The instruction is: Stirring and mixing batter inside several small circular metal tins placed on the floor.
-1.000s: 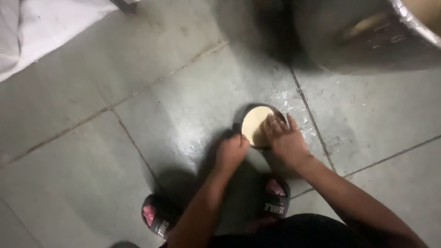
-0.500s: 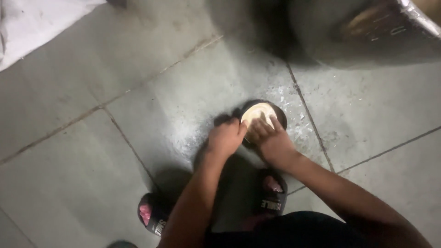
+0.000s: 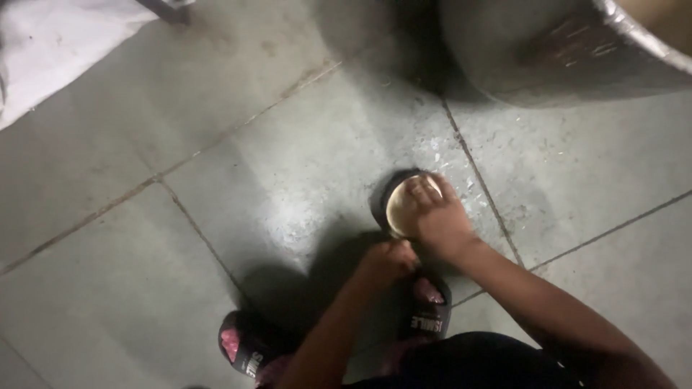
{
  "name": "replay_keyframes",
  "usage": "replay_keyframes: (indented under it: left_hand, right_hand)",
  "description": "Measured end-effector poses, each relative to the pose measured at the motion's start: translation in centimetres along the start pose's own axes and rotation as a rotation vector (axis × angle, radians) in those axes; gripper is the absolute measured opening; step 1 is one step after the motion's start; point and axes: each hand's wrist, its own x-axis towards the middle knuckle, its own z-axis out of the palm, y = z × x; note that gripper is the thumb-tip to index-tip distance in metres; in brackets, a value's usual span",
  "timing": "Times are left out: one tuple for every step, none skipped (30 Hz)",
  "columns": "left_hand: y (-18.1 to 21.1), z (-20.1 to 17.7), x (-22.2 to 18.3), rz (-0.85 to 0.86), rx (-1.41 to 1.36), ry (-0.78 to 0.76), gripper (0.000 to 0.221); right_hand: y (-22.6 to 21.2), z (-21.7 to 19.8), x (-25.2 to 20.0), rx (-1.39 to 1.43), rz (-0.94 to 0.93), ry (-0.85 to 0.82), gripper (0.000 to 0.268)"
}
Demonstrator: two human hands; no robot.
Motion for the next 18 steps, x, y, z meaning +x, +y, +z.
replay_keyframes:
  left_hand:
    - [3.2, -1.0, -0.9, 0.007, 0.001, 0.0, 0.056]
    - [6.4, -2.1, -1.8, -0.006, 0.315, 0.159, 0.054]
    - [9.3, -3.0, -3.1, -0.027, 0.626, 0.318, 0.052]
    - [10.9, -3.3, -3.1, -0.03, 0.624, 0.317, 0.052]
    - [12.4, -3.5, -3.2, 0.071, 0.826, 0.348, 0.052]
    - [13.9, -3.6, -3.2, 0.175, 1.028, 0.375, 0.052]
    - [13.8, -3.4, -2.8, 0.176, 1.027, 0.378, 0.052]
    - [13.7, -3.1, -2.4, 0.161, 1.066, 0.395, 0.05]
    - [13.7, -2.9, -2.1, 0.144, 1.11, 0.409, 0.049]
    - [12.0, -2.8, -1.9, 0.144, 1.113, 0.409, 0.049]
    - [10.8, -2.8, -1.3, 0.099, 1.03, 0.405, 0.049]
    - [9.6, -3.0, -0.6, 0.054, 0.946, 0.4, 0.049]
    - [9.8, -2.3, -1.5, 0.053, 0.948, 0.396, 0.049]
    - [9.9, -1.8, -2.3, -0.007, 0.693, 0.353, 0.048]
    - [9.9, -1.1, -3.1, -0.07, 0.434, 0.31, 0.047]
    - [8.2, -1.0, -2.7, -0.076, 0.432, 0.309, 0.047]
    - [6.7, -0.8, -2.2, 0.007, 0.311, 0.182, 0.046]
    - [5.2, -0.6, -1.8, 0.09, 0.189, 0.056, 0.045]
  right_hand:
    - [0.3, 2.7, 0.3, -0.005, 0.003, 0.004, 0.07]
    - [0.5, 5.5, 0.6, -0.018, 0.04, 0.127, 0.071]
    - [0.5, 8.4, 0.8, -0.027, 0.073, 0.243, 0.072]
    - [-0.1, 6.5, 0.6, -0.027, 0.07, 0.24, 0.072]
    - [-0.6, 4.7, 0.3, -0.045, -0.012, 0.052, 0.068]
    - [-1.1, 2.9, 0.0, -0.064, -0.093, -0.138, 0.063]
    - [-1.1, 1.3, 0.1, -0.067, -0.093, -0.136, 0.063]
    - [-1.0, -0.4, 0.1, -0.13, -0.068, -0.196, 0.063]
    - [-1.0, -2.1, 0.0, -0.187, -0.042, -0.255, 0.063]
    - [-0.9, -0.4, -0.1, -0.185, -0.041, -0.254, 0.063]
    - [-0.4, 1.0, 0.1, -0.063, 0.043, -0.118, 0.071]
    - [0.2, 2.4, 0.3, 0.058, 0.126, 0.02, 0.078]
    - [0.0, 3.1, 0.4, 0.062, 0.128, 0.018, 0.078]
    - [-0.2, 3.9, 0.5, -0.039, 0.055, 0.021, 0.08]
    - [-0.5, 4.7, 0.6, -0.141, -0.024, 0.021, 0.083]
    - [-0.8, 3.0, 0.3, -0.139, -0.028, 0.017, 0.083]
    - [-1.0, 1.2, 0.0, -0.052, -0.063, 0.006, 0.077]
    - [-1.2, -0.6, -0.2, 0.034, -0.099, -0.004, 0.073]
